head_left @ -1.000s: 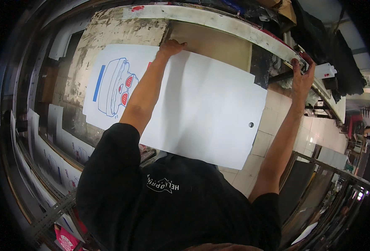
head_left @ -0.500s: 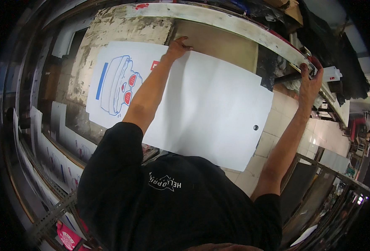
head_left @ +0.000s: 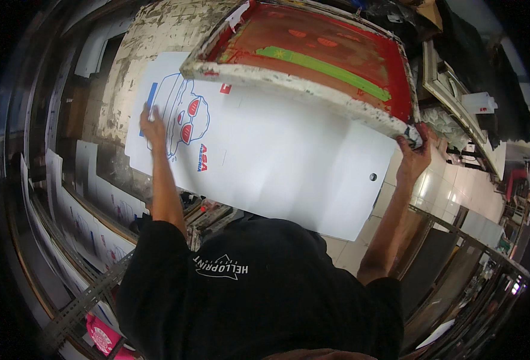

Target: The person aligns a screen printing frame over a white board, then uses a squeegee to pull green ink across the screen to transfer a design onto the board. The person then lifts the screen to reveal the printed graphic.

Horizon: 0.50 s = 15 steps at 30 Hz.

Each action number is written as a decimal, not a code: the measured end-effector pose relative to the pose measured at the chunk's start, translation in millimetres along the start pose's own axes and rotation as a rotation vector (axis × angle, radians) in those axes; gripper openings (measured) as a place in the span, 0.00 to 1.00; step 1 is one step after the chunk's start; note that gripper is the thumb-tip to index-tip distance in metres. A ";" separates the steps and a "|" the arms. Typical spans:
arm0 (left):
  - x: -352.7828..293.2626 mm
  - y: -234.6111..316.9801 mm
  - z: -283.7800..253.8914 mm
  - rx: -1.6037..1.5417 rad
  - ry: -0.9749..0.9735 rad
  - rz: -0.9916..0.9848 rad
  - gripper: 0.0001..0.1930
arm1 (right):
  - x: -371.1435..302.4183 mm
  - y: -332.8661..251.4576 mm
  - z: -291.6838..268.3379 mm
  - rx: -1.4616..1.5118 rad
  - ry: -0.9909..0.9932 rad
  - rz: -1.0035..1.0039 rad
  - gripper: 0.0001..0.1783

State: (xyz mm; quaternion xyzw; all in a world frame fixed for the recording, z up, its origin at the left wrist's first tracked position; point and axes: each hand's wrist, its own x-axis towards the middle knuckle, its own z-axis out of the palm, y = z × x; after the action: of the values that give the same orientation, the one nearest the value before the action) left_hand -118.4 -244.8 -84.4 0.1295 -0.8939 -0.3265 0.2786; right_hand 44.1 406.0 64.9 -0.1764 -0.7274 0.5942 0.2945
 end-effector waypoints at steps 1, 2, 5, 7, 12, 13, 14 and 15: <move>0.6 -10.8 -13.4 0.035 -0.012 -0.070 0.22 | -7.2 8.4 -0.9 -0.005 -0.008 0.028 0.37; 1.5 -19.1 -26.9 0.074 -0.021 -0.139 0.24 | -13.1 13.2 -1.5 -0.007 -0.018 0.056 0.37; 12.6 -51.9 -55.0 0.217 -0.038 -0.167 0.27 | -23.2 26.9 -0.6 -0.063 -0.067 0.112 0.42; 22.4 -65.9 -64.2 0.344 -0.088 -0.188 0.29 | -25.7 38.3 -3.1 -0.093 -0.092 0.128 0.43; 36.0 -86.1 -67.8 0.578 -0.196 -0.342 0.35 | -30.8 50.8 -4.5 -0.109 -0.132 0.171 0.48; 41.5 -100.8 -74.2 0.605 -0.198 -0.370 0.36 | -30.8 52.1 -2.7 -0.115 -0.146 0.179 0.48; 43.5 -102.1 -71.3 0.620 -0.211 -0.396 0.37 | -30.9 54.3 -4.7 -0.109 -0.148 0.183 0.49; 42.9 -103.2 -67.7 0.647 -0.196 -0.426 0.37 | -30.7 58.3 -6.8 -0.102 -0.151 0.187 0.51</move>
State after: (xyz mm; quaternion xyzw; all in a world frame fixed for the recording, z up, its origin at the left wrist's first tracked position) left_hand -108.7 -374.9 -91.6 0.3613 -0.9260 -0.0892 0.0628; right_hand 66.5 406.0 2.6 -0.2128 -0.7571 0.5929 0.1731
